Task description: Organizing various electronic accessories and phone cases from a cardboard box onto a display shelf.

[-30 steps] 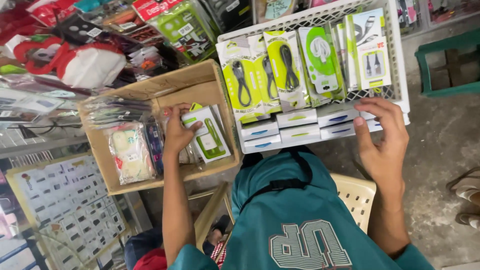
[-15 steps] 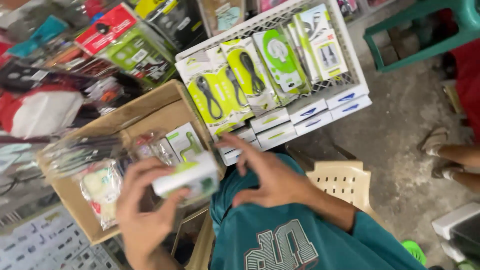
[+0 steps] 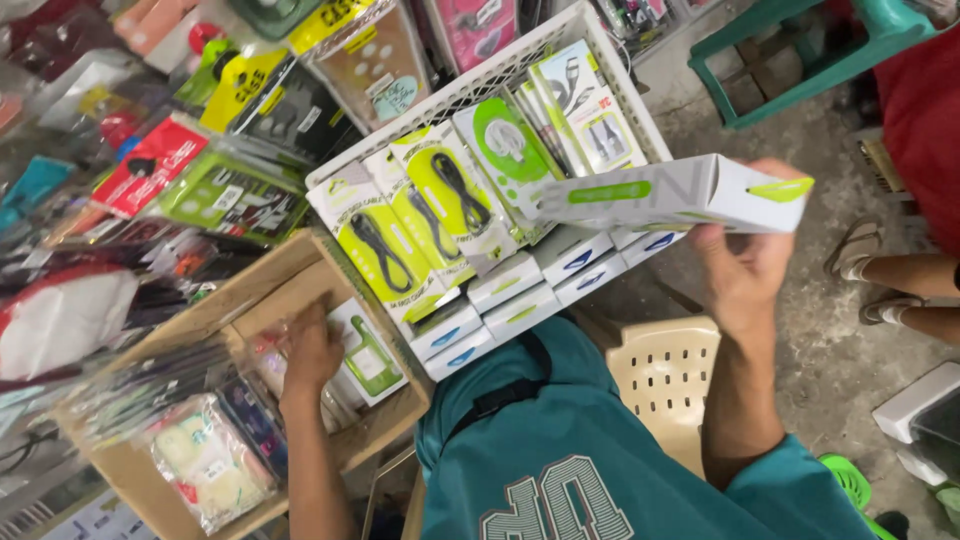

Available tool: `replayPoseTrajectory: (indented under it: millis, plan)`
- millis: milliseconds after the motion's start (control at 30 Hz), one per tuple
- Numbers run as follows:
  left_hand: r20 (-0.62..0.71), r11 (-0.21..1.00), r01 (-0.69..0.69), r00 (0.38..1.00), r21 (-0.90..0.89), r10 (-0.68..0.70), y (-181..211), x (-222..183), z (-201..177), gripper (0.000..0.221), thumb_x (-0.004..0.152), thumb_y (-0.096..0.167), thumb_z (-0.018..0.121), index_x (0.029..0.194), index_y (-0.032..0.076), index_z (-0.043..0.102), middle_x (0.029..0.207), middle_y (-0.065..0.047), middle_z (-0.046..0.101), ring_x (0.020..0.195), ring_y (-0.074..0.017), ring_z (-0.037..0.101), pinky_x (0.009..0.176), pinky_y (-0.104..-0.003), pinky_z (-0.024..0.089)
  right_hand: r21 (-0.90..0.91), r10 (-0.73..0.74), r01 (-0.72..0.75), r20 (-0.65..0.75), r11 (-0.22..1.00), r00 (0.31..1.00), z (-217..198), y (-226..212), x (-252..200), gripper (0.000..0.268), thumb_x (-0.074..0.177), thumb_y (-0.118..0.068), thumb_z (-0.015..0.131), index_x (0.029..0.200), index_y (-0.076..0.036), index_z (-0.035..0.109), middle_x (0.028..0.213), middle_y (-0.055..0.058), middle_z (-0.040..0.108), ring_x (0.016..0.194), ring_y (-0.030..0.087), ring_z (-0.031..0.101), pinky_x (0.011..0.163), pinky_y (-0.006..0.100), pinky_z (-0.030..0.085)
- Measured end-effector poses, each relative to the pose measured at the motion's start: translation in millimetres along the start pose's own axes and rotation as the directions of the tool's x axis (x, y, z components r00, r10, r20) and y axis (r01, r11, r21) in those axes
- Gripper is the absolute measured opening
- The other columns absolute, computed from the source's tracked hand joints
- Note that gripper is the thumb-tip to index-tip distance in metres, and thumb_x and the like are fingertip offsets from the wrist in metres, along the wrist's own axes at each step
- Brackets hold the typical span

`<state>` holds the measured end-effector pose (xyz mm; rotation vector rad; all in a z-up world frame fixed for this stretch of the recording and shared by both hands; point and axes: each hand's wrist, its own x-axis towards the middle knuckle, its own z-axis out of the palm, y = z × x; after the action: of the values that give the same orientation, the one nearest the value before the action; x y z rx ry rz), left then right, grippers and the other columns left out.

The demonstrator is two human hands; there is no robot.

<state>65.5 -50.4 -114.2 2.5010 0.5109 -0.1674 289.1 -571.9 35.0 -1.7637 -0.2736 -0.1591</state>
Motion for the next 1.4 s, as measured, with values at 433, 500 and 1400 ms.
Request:
replayPoseTrajectory:
  millis: [433,500,1400]
  plan:
    - [0.218,0.947,0.320,0.926,-0.025,-0.307,57.7,-18.1,-65.6,0.055,0.069,0.006,0.086,0.121,0.008,0.069,0.119,-0.016,0.067,0.111,-0.0301,0.065,0.097,-0.038,0.051,-0.127,0.042,0.014,0.422,0.992,0.905,0.9,9.5,88.0,0.054,0.100,0.005,0.069,0.138,-0.009,0.033,0.135,0.021,0.055,0.116,0.028,0.063,0.101,0.037,0.053]
    - [0.141,0.924,0.370,0.924,-0.098,-0.355,73.1,-32.4,-79.8,0.055,0.073,0.006,0.085,0.124,0.007,0.067,0.114,-0.015,0.073,0.102,-0.0248,0.071,0.089,-0.036,0.054,-0.128,0.002,0.072,0.500,0.989,0.866,6.1,7.9,99.6,0.052,0.096,0.005,0.069,0.134,-0.008,0.037,0.129,0.020,0.060,0.123,0.032,0.063,0.105,0.042,0.053]
    - [-0.336,0.954,-0.267,0.918,-0.134,0.209,412.7,39.7,-59.6,0.048,0.088,-0.006,0.073,0.134,-0.001,0.060,0.130,-0.020,0.061,0.122,-0.0385,0.059,0.106,-0.047,0.048,0.001,-0.002,0.002,0.632,1.000,0.775,-33.8,42.5,110.9,0.053,0.094,0.012,0.066,0.134,-0.010,0.039,0.130,0.016,0.059,0.124,0.029,0.064,0.102,0.038,0.056]
